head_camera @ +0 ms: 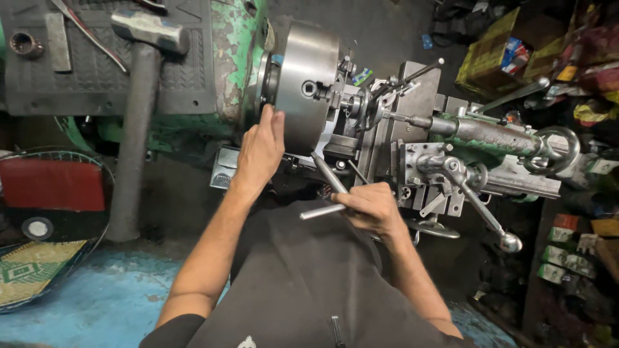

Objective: The person operates a metal lathe, using a T-handle wrench to tighten the chuck and adjusting the tailstock and tool post. They repeatedly rotate the chuck by hand and make small adjustments to the machine components.

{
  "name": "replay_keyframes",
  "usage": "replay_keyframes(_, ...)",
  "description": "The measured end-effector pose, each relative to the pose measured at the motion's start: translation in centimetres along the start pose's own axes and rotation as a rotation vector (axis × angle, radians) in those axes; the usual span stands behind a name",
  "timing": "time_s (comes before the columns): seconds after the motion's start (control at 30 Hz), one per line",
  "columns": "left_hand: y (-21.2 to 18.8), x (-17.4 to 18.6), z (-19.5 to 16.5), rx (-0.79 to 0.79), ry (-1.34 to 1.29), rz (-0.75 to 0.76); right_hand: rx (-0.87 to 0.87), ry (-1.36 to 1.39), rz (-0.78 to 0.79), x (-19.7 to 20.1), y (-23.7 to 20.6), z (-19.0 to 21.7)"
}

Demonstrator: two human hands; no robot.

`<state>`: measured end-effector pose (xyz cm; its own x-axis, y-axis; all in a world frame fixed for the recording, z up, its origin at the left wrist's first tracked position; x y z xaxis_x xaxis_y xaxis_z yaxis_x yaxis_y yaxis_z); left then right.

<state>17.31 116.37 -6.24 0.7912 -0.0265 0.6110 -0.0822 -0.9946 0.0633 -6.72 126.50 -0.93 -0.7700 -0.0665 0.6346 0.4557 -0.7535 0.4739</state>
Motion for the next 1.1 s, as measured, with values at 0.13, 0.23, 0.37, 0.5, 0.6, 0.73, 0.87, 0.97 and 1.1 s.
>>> replay_keyframes(0.13,3.1,1.1,-2.2,0.049,0.035,0.086,0.029,-0.076,0.058,0.2,2.1,0.9)
replay_keyframes(0.23,6.0,0.8,-3.2,-0.035,-0.042,0.014,0.050,-0.178,0.102,0.4,3.8,1.6)
replay_keyframes(0.37,6.9,-0.4,-3.0,-0.117,-0.309,-0.172,0.026,-0.242,0.145,0.3,5.1,2.9)
replay_keyframes(0.5,7.2,-1.5,-2.9,-0.198,-0.455,-0.335,-0.065,-0.292,0.080,0.3,5.6,4.5)
replay_keyframes(0.6,8.4,-1.8,-3.0,-0.067,-0.384,-0.259,-0.127,-0.343,0.127,0.9,6.6,5.3)
replay_keyframes(0.73,8.8,-1.7,-3.3,-0.023,-0.343,-0.186,-0.181,-0.467,0.308,2.8,9.7,6.2)
replay_keyframes(0.87,5.9,-0.1,-2.7,-0.077,-0.621,-0.047,-0.133,-0.571,0.546,4.2,13.7,6.8)
replay_keyframes(0.97,2.2,3.1,-1.5,-0.044,-1.061,0.074,-0.144,-0.604,0.751,3.6,16.1,5.7)
replay_keyframes(1.1,-3.8,5.4,-3.0,-0.207,-1.520,-0.070,-0.236,-0.507,1.071,3.5,16.5,3.8)
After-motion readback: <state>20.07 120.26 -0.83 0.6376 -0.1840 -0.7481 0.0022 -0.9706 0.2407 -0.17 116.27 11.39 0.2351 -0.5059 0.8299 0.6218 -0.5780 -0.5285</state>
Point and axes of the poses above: each hand's wrist, its own y-axis towards the middle knuckle, its own x-axis out of the back of the hand, z = x × y, the point moved 1 cm from there along y, towards the middle knuckle, and after that the axes turned 2 degrees about -x, right-handed, at the moved point
